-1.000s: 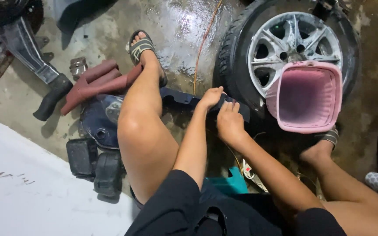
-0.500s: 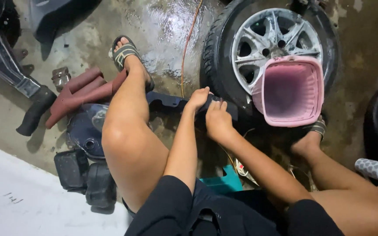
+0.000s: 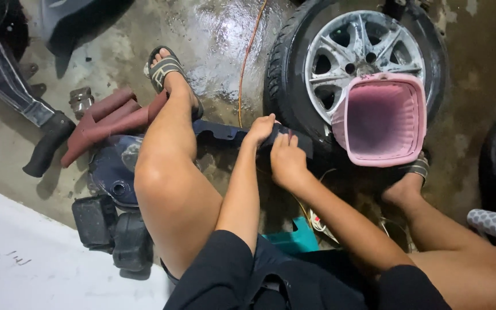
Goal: The person sits on the floor and scrubs a black plastic part with a white pad, repeatedly dipping the pad into a pink bucket. The person flips the part to clean both sides and continues scrubbing until the end of the clip.
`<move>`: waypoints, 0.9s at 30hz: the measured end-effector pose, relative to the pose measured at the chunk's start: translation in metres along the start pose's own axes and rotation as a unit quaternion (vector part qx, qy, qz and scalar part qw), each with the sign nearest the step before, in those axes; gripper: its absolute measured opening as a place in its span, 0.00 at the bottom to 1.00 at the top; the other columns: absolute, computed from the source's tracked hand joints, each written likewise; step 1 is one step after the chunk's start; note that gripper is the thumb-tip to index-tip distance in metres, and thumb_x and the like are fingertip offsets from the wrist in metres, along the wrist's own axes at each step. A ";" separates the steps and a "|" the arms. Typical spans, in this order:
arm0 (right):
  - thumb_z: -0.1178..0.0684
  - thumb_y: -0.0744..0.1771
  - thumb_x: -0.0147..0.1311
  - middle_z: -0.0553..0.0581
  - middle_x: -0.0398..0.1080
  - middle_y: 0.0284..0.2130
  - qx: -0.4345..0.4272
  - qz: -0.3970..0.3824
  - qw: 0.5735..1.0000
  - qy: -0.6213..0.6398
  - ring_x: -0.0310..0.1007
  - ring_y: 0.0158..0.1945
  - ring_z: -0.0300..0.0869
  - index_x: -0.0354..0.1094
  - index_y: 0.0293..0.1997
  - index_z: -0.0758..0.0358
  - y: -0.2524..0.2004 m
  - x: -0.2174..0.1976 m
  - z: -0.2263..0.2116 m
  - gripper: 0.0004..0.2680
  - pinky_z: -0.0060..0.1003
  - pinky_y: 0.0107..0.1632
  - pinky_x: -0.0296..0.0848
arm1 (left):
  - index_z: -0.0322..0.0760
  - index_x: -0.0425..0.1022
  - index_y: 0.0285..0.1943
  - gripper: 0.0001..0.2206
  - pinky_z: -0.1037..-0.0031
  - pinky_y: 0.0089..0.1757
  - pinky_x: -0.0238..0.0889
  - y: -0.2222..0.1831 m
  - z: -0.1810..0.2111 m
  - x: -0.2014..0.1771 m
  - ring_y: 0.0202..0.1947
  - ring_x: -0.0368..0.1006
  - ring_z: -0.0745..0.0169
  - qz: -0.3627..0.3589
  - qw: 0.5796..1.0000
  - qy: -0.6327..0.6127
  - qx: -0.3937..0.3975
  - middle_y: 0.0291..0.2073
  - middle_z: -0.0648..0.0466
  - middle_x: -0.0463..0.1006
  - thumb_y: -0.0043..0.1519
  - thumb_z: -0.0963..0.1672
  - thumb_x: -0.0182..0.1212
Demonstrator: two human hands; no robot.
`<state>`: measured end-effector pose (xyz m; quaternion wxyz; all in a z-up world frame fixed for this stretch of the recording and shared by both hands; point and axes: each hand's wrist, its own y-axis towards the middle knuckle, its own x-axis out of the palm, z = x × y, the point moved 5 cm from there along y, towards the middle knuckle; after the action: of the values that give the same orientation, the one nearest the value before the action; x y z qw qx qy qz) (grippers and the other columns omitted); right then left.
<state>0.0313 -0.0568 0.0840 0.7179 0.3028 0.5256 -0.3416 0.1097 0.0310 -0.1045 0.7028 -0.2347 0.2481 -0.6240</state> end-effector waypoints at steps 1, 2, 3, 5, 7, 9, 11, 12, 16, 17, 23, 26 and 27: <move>0.58 0.66 0.53 0.66 0.76 0.46 0.002 -0.003 1.000 -0.002 0.76 0.54 0.60 0.71 0.54 0.72 0.007 0.019 0.002 0.13 0.53 0.37 0.81 | 0.38 0.85 0.50 0.23 0.56 0.60 0.62 -0.005 0.010 -0.003 0.62 0.70 0.41 -0.004 1.000 -0.001 -0.001 0.54 0.42 0.81 0.68 0.55 0.48; 0.58 0.66 0.53 0.67 0.76 0.46 0.012 0.019 1.000 -0.010 0.76 0.53 0.59 0.72 0.53 0.72 0.013 0.036 0.005 0.12 0.51 0.35 0.81 | 0.31 0.82 0.52 0.24 0.53 0.62 0.59 -0.010 0.021 -0.005 0.64 0.68 0.38 -0.010 0.999 0.034 0.025 0.56 0.37 0.78 0.69 0.53 0.45; 0.59 0.66 0.53 0.67 0.76 0.45 0.026 0.037 0.999 -0.017 0.76 0.52 0.59 0.72 0.51 0.71 0.013 0.052 0.007 0.11 0.50 0.34 0.81 | 0.24 0.80 0.55 0.25 0.49 0.63 0.56 -0.019 0.029 -0.005 0.65 0.66 0.34 -0.019 0.996 0.070 0.048 0.58 0.32 0.76 0.70 0.50 0.43; 0.58 0.65 0.54 0.67 0.76 0.44 0.035 0.023 0.999 -0.002 0.76 0.52 0.59 0.72 0.51 0.71 0.008 0.036 0.007 0.11 0.50 0.34 0.81 | 0.27 0.81 0.53 0.24 0.51 0.62 0.58 0.002 0.003 0.004 0.64 0.68 0.38 -0.016 0.996 0.078 0.036 0.57 0.35 0.78 0.70 0.51 0.43; 0.58 0.65 0.55 0.67 0.76 0.44 0.035 0.020 0.999 0.018 0.75 0.52 0.60 0.72 0.52 0.71 0.011 0.027 0.005 0.12 0.51 0.34 0.81 | 0.31 0.82 0.51 0.24 0.53 0.61 0.60 0.015 -0.002 -0.001 0.64 0.70 0.41 0.000 0.996 0.084 0.028 0.55 0.39 0.80 0.70 0.52 0.44; 0.58 0.63 0.59 0.73 0.74 0.51 -0.013 -0.059 0.998 0.031 0.73 0.57 0.64 0.67 0.60 0.77 -0.003 0.034 -0.001 0.19 0.54 0.43 0.80 | 0.43 0.85 0.47 0.23 0.56 0.60 0.62 0.010 -0.005 0.002 0.63 0.70 0.46 0.005 0.999 0.050 -0.003 0.52 0.46 0.82 0.67 0.56 0.47; 0.57 0.62 0.60 0.74 0.73 0.53 -0.001 -0.061 0.998 0.024 0.72 0.58 0.65 0.66 0.60 0.77 0.005 0.062 0.007 0.20 0.57 0.40 0.80 | 0.41 0.84 0.52 0.24 0.56 0.61 0.61 0.011 -0.007 -0.002 0.63 0.70 0.45 -0.004 0.999 0.034 -0.011 0.54 0.45 0.81 0.68 0.56 0.47; 0.56 0.62 0.61 0.74 0.72 0.54 0.014 -0.058 0.998 0.016 0.70 0.59 0.67 0.65 0.61 0.77 0.009 0.075 0.013 0.22 0.59 0.38 0.79 | 0.40 0.83 0.57 0.25 0.56 0.61 0.61 0.012 -0.007 -0.003 0.64 0.69 0.43 -0.013 1.000 0.020 -0.016 0.56 0.45 0.80 0.68 0.56 0.47; 0.57 0.61 0.65 0.79 0.62 0.64 -0.008 -0.224 0.971 0.077 0.58 0.69 0.70 0.55 0.68 0.81 0.004 0.059 -0.002 0.30 0.63 0.48 0.76 | 0.41 0.85 0.47 0.23 0.55 0.59 0.64 0.008 -0.005 -0.004 0.63 0.70 0.43 0.038 0.999 0.023 -0.023 0.53 0.44 0.81 0.67 0.56 0.47; 0.58 0.63 0.60 0.76 0.68 0.59 0.011 -0.118 0.992 0.047 0.64 0.65 0.68 0.61 0.64 0.79 0.006 0.057 0.002 0.24 0.59 0.43 0.78 | 0.41 0.85 0.49 0.23 0.55 0.59 0.64 0.014 -0.010 -0.002 0.62 0.71 0.43 0.032 0.999 0.017 -0.022 0.53 0.43 0.81 0.67 0.56 0.48; 0.48 0.55 0.74 0.78 0.64 0.62 0.004 -0.184 0.980 0.078 0.61 0.68 0.69 0.57 0.68 0.79 0.000 0.065 0.006 0.38 0.63 0.47 0.78 | 0.37 0.84 0.51 0.25 0.54 0.60 0.63 -0.003 0.002 -0.003 0.63 0.70 0.41 0.024 1.000 0.002 -0.009 0.53 0.41 0.81 0.66 0.57 0.49; 0.48 0.51 0.77 0.78 0.66 0.60 -0.009 -0.170 0.982 0.086 0.64 0.65 0.69 0.58 0.65 0.79 0.003 0.068 0.015 0.40 0.61 0.46 0.78 | 0.36 0.84 0.49 0.24 0.55 0.60 0.62 -0.003 0.002 -0.003 0.62 0.70 0.42 0.011 1.000 0.002 0.006 0.52 0.41 0.81 0.66 0.56 0.50; 0.45 0.49 0.78 0.77 0.66 0.59 0.000 -0.146 0.984 0.098 0.64 0.64 0.69 0.59 0.63 0.78 0.012 0.074 0.021 0.42 0.61 0.45 0.77 | 0.38 0.84 0.48 0.23 0.56 0.60 0.63 0.005 0.000 -0.006 0.62 0.71 0.45 0.005 1.000 0.011 0.012 0.51 0.43 0.82 0.67 0.56 0.51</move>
<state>0.0682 -0.0794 0.0195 0.6056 0.2549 0.6316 -0.4115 0.1126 0.0375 -0.1072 0.7059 -0.2183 0.2490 -0.6261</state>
